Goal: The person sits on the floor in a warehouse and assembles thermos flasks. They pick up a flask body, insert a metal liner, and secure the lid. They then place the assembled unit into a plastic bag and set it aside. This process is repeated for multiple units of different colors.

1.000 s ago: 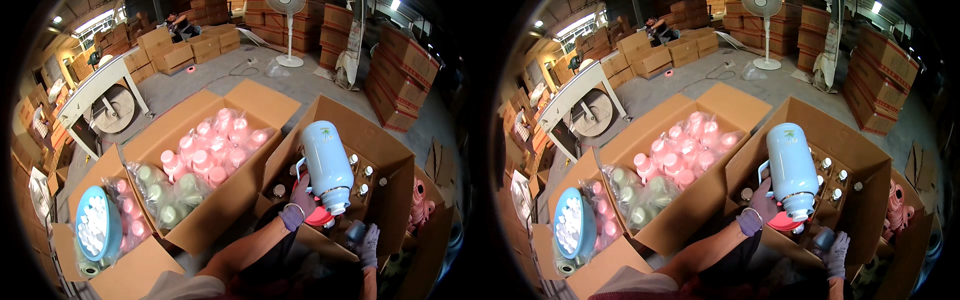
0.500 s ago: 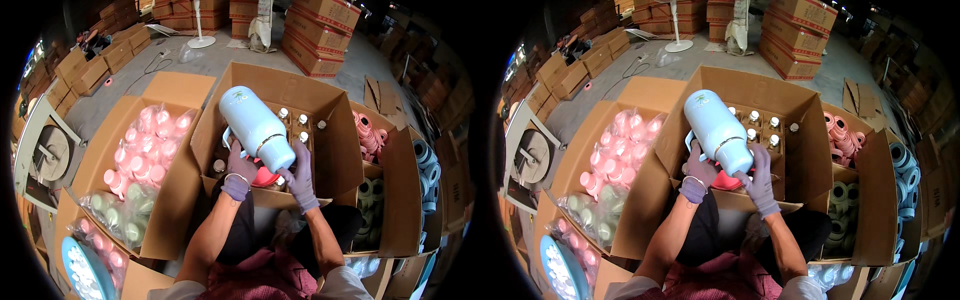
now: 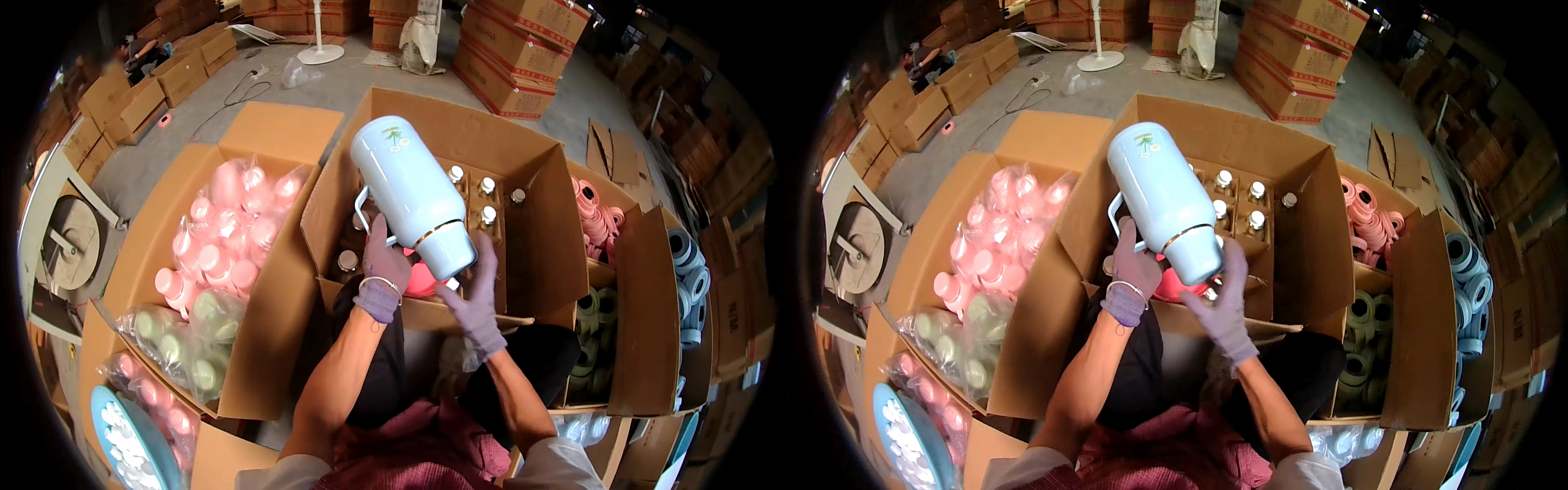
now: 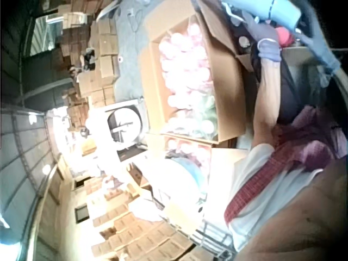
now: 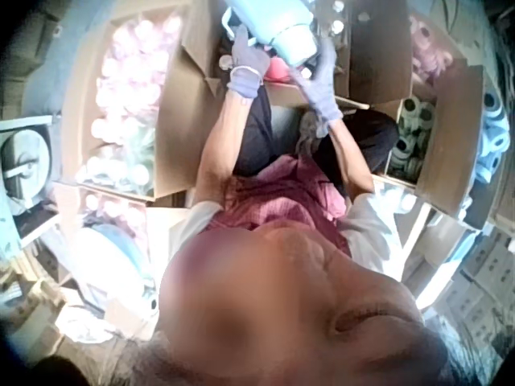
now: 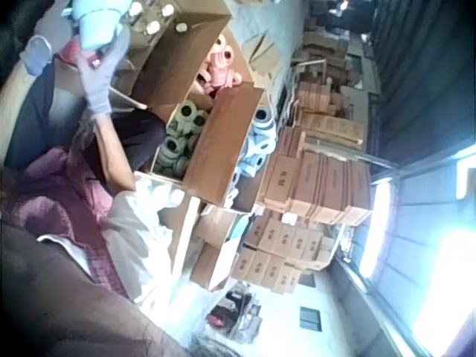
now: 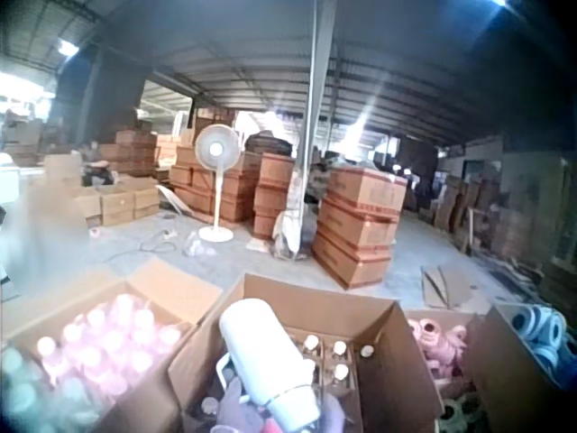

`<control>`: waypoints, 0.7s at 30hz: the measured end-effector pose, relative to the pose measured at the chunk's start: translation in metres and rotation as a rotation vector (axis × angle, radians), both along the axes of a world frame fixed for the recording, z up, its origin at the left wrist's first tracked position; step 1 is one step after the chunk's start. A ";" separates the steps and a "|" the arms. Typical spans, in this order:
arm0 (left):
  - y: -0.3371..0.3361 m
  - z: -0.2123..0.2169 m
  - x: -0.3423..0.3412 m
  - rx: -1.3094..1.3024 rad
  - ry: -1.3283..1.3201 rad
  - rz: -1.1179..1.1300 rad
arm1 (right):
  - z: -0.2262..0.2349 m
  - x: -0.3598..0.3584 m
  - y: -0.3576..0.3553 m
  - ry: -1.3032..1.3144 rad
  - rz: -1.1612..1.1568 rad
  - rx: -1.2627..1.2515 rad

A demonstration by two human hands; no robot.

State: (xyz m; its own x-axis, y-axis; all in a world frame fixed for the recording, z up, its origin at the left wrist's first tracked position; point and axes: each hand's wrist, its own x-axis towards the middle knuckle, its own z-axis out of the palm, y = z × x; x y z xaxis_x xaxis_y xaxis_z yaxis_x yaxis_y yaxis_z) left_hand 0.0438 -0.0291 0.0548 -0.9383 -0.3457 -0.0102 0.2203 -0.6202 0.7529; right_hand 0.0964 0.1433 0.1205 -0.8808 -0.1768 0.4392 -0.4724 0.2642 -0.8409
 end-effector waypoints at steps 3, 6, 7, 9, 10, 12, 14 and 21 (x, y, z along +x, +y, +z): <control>0.013 0.052 0.017 -0.756 -0.085 0.107 | -0.003 -0.014 -0.010 -0.617 -0.003 -0.544; 0.000 0.075 0.022 0.116 0.097 -0.063 | -0.008 -0.040 -0.002 -0.869 0.252 -0.832; -0.005 0.088 0.024 0.446 0.120 -0.067 | -0.011 -0.051 -0.007 -0.750 0.193 -0.692; -0.026 0.082 0.022 0.009 0.189 0.049 | -0.074 -0.103 0.023 -0.489 0.091 -0.234; -0.035 0.093 0.026 0.004 0.162 0.059 | -0.097 -0.120 0.028 -0.253 -0.061 0.283; -0.074 0.111 0.043 0.086 0.057 0.072 | -0.121 -0.123 0.006 0.017 -0.180 1.052; -0.109 0.123 0.070 -0.339 0.030 0.104 | -0.149 -0.124 -0.011 0.107 -0.093 1.571; -0.146 0.085 0.149 -1.131 -0.136 -0.180 | -0.062 -0.106 0.026 -0.774 0.178 -0.212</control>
